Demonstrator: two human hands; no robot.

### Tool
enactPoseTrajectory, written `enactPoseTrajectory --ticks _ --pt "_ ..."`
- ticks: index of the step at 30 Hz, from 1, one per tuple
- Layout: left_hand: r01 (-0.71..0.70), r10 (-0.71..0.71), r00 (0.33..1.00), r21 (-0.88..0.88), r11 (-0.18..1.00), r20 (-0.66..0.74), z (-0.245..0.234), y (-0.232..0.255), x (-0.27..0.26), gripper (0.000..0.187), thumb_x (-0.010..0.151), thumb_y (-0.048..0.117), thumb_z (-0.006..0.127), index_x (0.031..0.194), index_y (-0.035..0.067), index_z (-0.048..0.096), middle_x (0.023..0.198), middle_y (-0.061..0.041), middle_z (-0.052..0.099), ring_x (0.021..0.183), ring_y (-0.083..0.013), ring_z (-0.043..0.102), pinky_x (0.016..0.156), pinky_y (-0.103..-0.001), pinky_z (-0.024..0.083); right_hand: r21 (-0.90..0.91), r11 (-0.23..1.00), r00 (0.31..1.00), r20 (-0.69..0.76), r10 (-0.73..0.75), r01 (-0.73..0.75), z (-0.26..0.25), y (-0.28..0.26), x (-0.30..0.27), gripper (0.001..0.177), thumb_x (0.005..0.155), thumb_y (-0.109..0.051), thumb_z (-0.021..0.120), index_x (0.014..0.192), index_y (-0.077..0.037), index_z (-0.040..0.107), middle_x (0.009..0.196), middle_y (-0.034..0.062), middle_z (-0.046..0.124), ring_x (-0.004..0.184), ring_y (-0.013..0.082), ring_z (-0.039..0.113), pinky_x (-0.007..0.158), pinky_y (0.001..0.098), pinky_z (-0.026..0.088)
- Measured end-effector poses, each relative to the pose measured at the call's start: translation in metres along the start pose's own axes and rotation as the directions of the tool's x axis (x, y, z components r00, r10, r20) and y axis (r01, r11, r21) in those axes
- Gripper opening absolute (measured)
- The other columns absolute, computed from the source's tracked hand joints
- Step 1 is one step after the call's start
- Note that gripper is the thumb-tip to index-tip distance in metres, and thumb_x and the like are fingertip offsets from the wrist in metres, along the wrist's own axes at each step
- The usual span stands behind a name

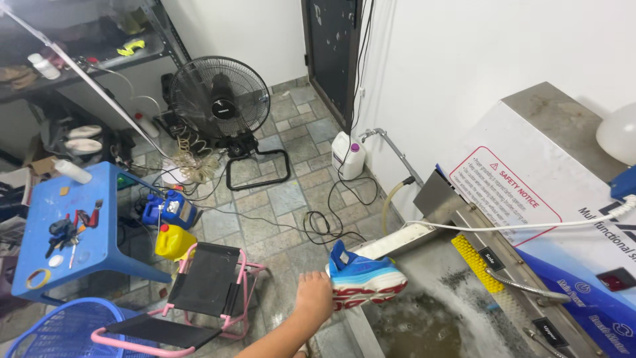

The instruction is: The person cleans a blue and white sneaker using a multifunctional shoe washing machine. They scrub the sole against a rotating brush, rinse the shoe with a handheld spray nozzle, and wipe the upper with a white cloth.

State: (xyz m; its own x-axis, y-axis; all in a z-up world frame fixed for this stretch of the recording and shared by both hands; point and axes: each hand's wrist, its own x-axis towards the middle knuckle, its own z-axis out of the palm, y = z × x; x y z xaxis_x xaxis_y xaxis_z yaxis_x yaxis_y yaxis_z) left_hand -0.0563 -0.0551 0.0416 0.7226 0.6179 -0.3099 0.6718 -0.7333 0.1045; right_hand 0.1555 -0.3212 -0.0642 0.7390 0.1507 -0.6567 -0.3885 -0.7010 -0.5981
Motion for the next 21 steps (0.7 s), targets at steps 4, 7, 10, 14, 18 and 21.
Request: enactPoseTrajectory --ticks 4,7,10,14,18,21 --pt "-0.175 0.168 0.975 0.035 0.984 0.147 -0.004 -0.016 0.014 0.064 0.080 0.031 0.088 0.123 -0.004 0.057 0.123 -0.022 0.062 0.118 -0.0368 0.060 0.104 -0.051 0.044 0.168 0.986 0.999 -0.041 0.007 0.000 0.014 -0.017 0.005 0.038 0.089 -0.037 0.069 0.119 -0.013 0.064 0.101 0.0108 0.073 0.086 0.0217 0.069 0.072 0.0362 0.056" --pt "-0.220 0.239 0.969 -0.211 0.952 0.066 -0.024 -0.023 0.010 0.064 0.073 0.023 0.088 0.125 0.002 0.055 0.125 -0.018 0.059 0.110 -0.0399 0.063 0.092 -0.048 0.052 0.243 0.970 0.997 -0.071 -0.007 0.024 0.003 -0.002 0.000 0.040 0.089 -0.036 0.069 0.122 -0.014 0.062 0.102 0.0106 0.073 0.085 0.0211 0.069 0.070 0.0362 0.057" --pt "-0.309 0.329 0.944 -0.420 0.853 -0.026 -0.047 -0.023 -0.010 0.061 0.070 0.023 0.088 0.121 0.007 0.059 0.113 -0.013 0.064 0.109 -0.0397 0.061 0.088 -0.049 0.050 0.334 0.940 0.994 -0.106 -0.029 0.063 -0.017 0.036 -0.017 0.042 0.089 -0.036 0.069 0.124 -0.015 0.061 0.104 0.0104 0.072 0.085 0.0204 0.069 0.067 0.0362 0.057" --pt "-0.475 0.336 0.877 -0.525 0.706 -0.342 -0.050 -0.019 -0.036 0.055 0.068 0.015 0.087 0.115 0.005 0.062 0.105 -0.015 0.065 0.102 -0.0421 0.061 0.082 -0.049 0.049 0.396 0.897 0.980 -0.074 -0.184 0.198 -0.018 0.051 -0.010 0.045 0.088 -0.036 0.069 0.128 -0.016 0.059 0.106 0.0100 0.072 0.084 0.0195 0.069 0.064 0.0362 0.058" --pt "-0.462 0.221 0.864 -0.536 0.706 -0.453 -0.025 -0.021 -0.051 0.049 0.069 0.017 0.086 0.110 0.005 0.063 0.102 -0.015 0.065 0.098 -0.0402 0.062 0.081 -0.047 0.049 0.047 0.925 0.926 -0.054 -0.373 0.376 0.000 0.040 0.022 0.047 0.091 -0.044 0.068 0.129 -0.018 0.061 0.102 0.0116 0.074 0.087 0.0193 0.070 0.072 0.0349 0.057" --pt "-0.479 0.188 0.826 -0.486 0.731 -0.531 -0.008 -0.029 -0.054 0.045 0.068 0.014 0.083 0.108 0.005 0.063 0.105 -0.014 0.065 0.101 -0.0391 0.062 0.085 -0.048 0.048 -0.118 0.945 0.949 -0.040 -0.312 0.305 0.010 0.043 0.025 0.049 0.090 -0.047 0.069 0.130 -0.020 0.062 0.098 0.0124 0.076 0.087 0.0235 0.071 0.076 0.0376 0.055"
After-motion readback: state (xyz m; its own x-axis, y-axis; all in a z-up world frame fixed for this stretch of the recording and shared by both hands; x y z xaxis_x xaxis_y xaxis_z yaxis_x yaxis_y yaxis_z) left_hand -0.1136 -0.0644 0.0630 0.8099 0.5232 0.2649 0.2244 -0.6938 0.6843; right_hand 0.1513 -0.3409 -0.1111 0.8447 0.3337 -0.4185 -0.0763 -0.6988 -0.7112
